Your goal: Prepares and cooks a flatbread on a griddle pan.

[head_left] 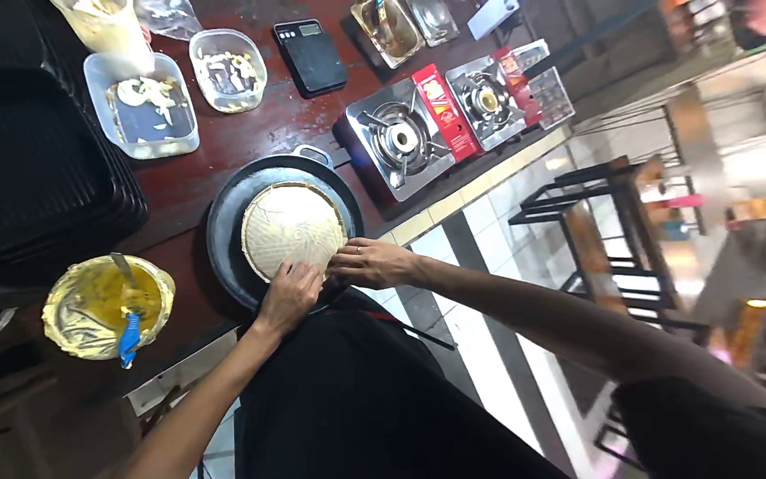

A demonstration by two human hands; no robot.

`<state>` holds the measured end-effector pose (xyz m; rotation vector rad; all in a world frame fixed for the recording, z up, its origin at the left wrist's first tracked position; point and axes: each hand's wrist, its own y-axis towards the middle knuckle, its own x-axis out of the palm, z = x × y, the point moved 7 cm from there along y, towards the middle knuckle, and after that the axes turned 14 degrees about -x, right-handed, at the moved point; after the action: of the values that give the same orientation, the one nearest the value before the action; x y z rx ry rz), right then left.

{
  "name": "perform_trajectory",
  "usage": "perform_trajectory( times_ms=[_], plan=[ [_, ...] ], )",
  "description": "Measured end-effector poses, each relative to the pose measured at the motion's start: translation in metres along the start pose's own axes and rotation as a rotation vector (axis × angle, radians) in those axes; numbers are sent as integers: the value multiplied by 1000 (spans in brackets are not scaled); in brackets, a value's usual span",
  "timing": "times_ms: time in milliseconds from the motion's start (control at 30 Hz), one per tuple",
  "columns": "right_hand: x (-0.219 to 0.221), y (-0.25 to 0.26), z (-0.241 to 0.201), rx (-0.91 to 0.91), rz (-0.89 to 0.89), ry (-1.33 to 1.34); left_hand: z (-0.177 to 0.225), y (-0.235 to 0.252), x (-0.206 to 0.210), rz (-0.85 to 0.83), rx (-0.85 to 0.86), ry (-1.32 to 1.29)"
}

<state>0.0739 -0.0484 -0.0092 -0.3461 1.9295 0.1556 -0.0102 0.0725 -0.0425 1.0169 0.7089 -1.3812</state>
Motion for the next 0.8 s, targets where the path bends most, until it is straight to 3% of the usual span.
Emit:
perform_trajectory(
  times_ms=[133, 333, 533, 700, 800],
  plan=[
    [10, 1, 0, 52, -49, -11, 3, -10, -8, -72, -57, 31],
    [12, 3, -13, 103, -7, 51, 3, -9, -20, -356, -224, -32],
    [18, 7, -9, 184, -65, -13, 4, -12, -21, -244, -171, 69],
    [8, 19, -12, 241, -80, 57, -2, -10, -22, -448, -233, 49],
    [9, 25, -19, 200, 2, 133, -8, -14, -28, -438, -278, 5]
  ],
)
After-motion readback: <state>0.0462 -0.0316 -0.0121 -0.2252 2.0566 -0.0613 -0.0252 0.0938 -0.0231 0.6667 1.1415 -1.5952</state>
